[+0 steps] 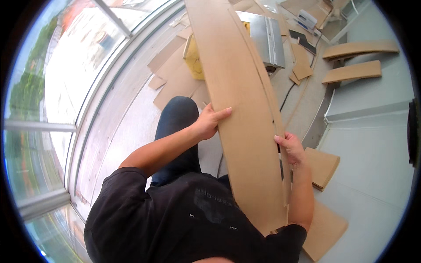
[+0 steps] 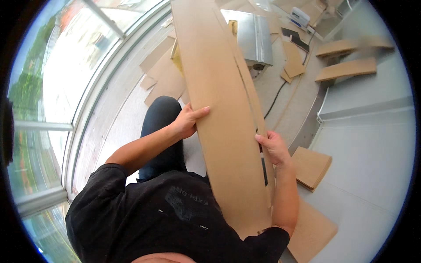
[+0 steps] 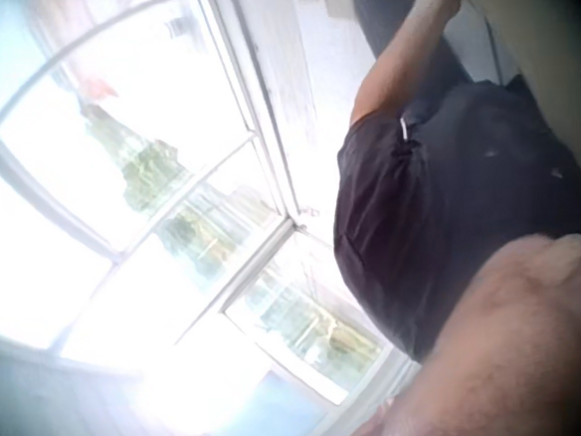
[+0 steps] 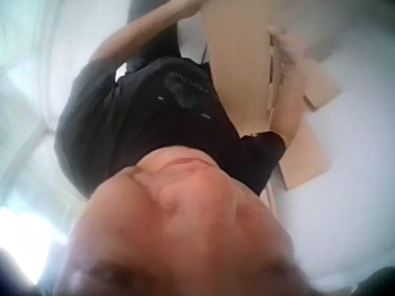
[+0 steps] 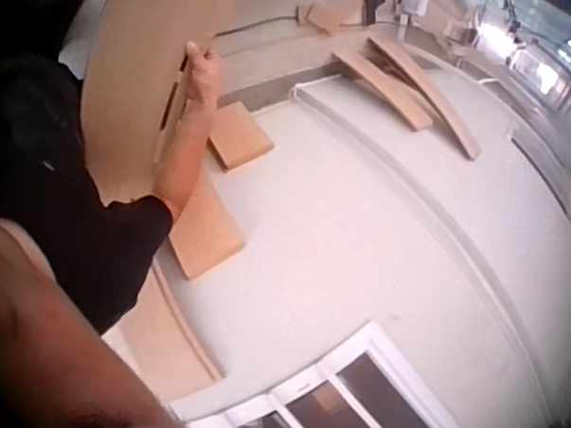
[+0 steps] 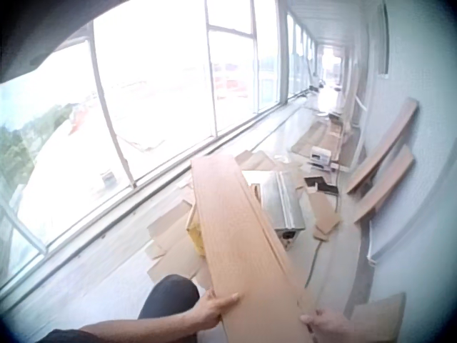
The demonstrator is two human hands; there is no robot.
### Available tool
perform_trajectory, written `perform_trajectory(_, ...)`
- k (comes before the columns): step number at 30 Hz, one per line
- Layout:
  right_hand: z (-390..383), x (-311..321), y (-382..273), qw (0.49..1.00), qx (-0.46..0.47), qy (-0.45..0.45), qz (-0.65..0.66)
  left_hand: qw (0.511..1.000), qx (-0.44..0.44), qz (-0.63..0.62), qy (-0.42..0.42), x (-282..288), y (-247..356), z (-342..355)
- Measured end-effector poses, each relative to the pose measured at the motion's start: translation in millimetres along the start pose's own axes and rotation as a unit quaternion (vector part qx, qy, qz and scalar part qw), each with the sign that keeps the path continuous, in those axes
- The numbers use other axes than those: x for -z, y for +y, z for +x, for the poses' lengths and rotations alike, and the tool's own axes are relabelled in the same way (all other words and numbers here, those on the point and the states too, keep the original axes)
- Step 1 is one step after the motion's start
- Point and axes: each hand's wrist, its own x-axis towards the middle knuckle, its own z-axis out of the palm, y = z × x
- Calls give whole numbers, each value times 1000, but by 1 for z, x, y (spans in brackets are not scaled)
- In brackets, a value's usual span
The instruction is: The person uses a table saw to cut a wooden plank by pushing it through the blade and then moves the cut pieces aside.
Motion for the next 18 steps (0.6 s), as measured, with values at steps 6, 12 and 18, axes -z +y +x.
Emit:
perform_trajectory(6,22,-27,-7,999,7,40,-20,999,36,4,-11,32,20,32)
perform_trajectory(12,43,-67,-40,994,-9,112,14,994,106,11,-33,58,60,77)
perform_trajectory(18,61,-78,-76,986,-32,161,-27,984,157,-14,-77,64,86,131)
